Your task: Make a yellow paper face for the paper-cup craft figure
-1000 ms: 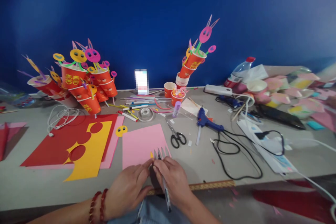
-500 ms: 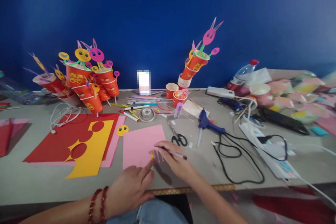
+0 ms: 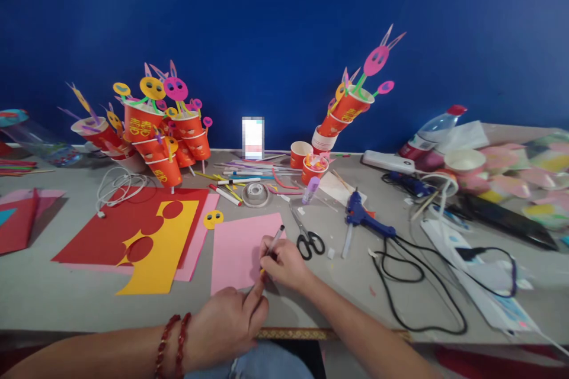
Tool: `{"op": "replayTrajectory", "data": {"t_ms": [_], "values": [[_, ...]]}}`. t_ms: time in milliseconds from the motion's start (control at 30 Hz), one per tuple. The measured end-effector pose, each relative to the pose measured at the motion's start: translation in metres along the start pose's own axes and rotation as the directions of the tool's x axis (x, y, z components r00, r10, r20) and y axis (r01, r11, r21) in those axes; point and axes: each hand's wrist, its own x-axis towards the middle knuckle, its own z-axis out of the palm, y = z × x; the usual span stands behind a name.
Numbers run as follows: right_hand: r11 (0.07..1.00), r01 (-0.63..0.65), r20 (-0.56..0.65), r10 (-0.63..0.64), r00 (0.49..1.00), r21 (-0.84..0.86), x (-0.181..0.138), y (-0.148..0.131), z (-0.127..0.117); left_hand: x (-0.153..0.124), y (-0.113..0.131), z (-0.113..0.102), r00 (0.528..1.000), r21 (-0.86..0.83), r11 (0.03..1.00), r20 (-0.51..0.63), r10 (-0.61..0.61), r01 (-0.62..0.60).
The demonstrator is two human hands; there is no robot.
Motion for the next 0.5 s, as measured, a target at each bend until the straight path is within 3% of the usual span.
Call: {"op": "replayTrajectory", "data": {"t_ms": [500], "values": [[0.991, 0.037, 0.01, -0.036, 0.999, -0.13, -0.0015, -0.0019, -0.0001, 0.0011, -0.0039, -0.0027, 0.999, -0.031, 0.999, -0.052, 0.007, -0.009]]}}
